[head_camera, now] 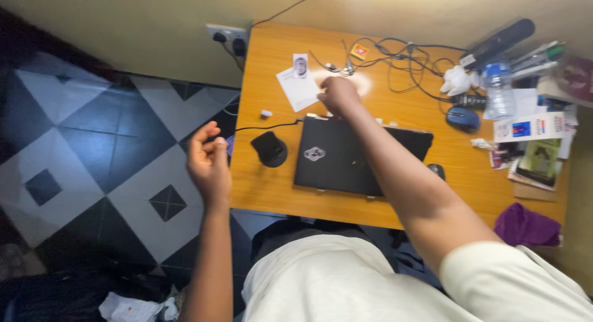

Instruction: The person moves various items including a laptop, a mouse, documents, and small boxes on a desk, placing some items into a drawer and rearranging books and a water bottle.

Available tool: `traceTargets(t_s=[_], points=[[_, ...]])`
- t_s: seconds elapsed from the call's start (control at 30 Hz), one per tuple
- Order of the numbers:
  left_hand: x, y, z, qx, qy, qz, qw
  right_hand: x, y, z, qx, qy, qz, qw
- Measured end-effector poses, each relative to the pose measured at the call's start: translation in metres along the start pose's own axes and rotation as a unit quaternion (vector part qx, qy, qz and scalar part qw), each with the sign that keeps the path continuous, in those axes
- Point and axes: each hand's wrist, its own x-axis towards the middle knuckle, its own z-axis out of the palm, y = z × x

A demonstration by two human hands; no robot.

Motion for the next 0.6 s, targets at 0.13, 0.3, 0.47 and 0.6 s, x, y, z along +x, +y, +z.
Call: traceTargets(t_s=[0.13, 0.3, 0.47, 0.6], points=[[0.005, 0.040, 0.020, -0.007, -0.005, -0.006, 1.000, 0.037, -0.011, 0.019, -0.023, -0.053, 0.064, 0.996], [-0.004, 0.069, 0.030, 0.122, -0.060, 0.024, 0.990, 0.026, -0.046, 0.014, -0.060, -0.015, 0.118, 0.991], [-0.009, 0.073, 0.034, 0.178, -0.063, 0.004, 0.982, 0.036, -0.043, 0.012, -0.049, -0.061, 0.149, 0.986], [-0.005, 0.073, 0.043, 0.173, -0.045, -0.006, 0.984, 0.042, -0.028, 0.002, -0.051, -0.151, 0.172, 0.972]])
